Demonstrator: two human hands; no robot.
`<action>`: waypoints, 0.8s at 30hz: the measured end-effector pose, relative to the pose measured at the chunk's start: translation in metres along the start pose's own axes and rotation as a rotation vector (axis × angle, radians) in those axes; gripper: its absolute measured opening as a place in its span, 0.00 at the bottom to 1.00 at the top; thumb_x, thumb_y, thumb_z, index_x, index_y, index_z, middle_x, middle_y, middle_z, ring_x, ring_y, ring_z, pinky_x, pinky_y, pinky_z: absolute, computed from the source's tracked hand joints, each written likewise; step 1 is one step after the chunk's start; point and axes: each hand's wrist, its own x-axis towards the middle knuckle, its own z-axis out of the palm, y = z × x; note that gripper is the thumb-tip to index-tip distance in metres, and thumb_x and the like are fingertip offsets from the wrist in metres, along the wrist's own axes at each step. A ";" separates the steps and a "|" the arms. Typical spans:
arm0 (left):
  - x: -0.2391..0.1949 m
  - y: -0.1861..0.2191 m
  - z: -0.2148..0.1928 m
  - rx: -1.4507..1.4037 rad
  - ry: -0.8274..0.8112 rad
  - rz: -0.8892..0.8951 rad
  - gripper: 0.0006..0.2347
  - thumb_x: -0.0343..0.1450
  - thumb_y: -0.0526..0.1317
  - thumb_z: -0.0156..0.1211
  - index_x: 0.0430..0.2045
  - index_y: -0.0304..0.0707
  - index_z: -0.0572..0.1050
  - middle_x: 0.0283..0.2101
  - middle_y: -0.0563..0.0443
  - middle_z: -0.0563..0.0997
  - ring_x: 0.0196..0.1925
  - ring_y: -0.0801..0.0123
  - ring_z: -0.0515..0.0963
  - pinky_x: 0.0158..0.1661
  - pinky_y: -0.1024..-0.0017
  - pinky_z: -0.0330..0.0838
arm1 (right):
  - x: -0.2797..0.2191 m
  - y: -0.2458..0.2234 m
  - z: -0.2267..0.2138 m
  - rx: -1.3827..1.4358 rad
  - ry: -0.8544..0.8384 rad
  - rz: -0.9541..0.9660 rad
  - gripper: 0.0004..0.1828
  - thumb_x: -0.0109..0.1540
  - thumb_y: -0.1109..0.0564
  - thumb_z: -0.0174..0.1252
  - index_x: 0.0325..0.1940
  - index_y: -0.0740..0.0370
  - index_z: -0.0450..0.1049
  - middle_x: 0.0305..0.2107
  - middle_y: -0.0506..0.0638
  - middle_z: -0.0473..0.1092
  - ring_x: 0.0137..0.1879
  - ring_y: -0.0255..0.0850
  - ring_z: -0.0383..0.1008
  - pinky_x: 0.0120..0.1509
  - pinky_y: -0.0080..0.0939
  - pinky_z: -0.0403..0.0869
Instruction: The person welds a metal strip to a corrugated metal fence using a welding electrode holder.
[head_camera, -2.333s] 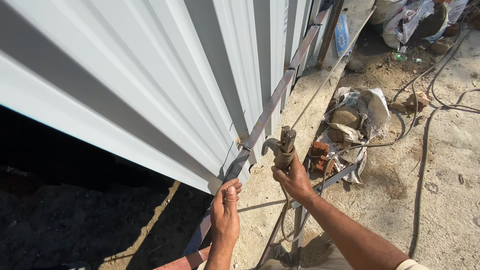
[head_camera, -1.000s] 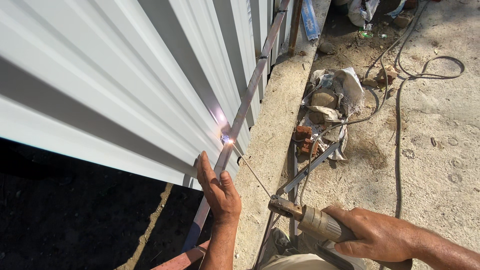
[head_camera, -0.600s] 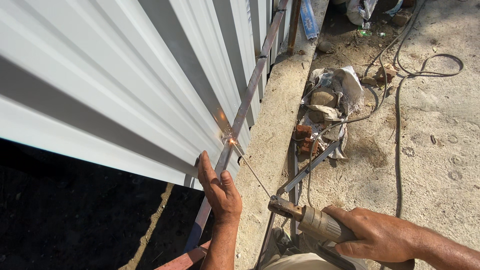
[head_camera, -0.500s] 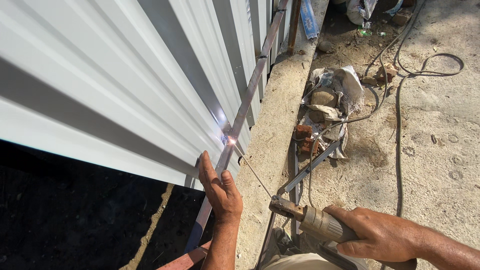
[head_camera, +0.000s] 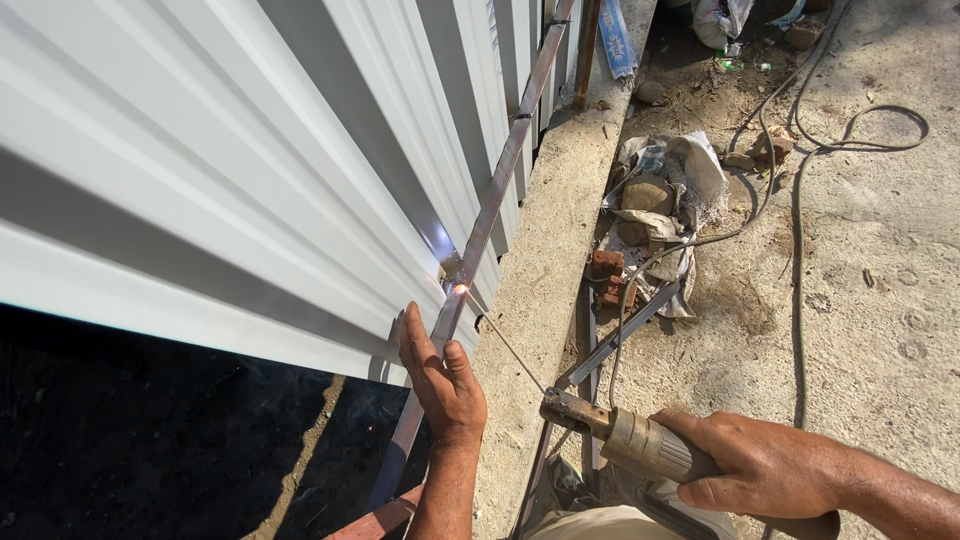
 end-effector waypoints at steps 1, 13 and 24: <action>0.000 0.000 0.001 0.005 -0.001 -0.007 0.31 0.76 0.58 0.29 0.64 0.28 0.57 0.66 0.30 0.62 0.70 0.40 0.59 0.67 0.49 0.52 | 0.000 0.002 0.000 0.005 0.014 -0.035 0.35 0.57 0.27 0.57 0.64 0.32 0.57 0.36 0.41 0.71 0.42 0.37 0.75 0.48 0.38 0.71; 0.001 -0.004 0.018 0.023 -0.042 -0.024 0.30 0.76 0.57 0.29 0.64 0.28 0.56 0.67 0.30 0.62 0.70 0.42 0.59 0.67 0.52 0.52 | 0.006 0.020 -0.004 -0.023 -0.007 -0.015 0.44 0.57 0.26 0.55 0.72 0.33 0.48 0.46 0.40 0.70 0.52 0.36 0.76 0.55 0.37 0.71; 0.008 -0.004 0.034 0.029 -0.030 -0.013 0.29 0.77 0.56 0.31 0.64 0.29 0.56 0.66 0.31 0.63 0.68 0.45 0.61 0.66 0.54 0.55 | 0.002 0.044 -0.031 0.087 -0.029 -0.088 0.45 0.54 0.24 0.56 0.71 0.35 0.50 0.52 0.37 0.65 0.56 0.33 0.70 0.58 0.38 0.69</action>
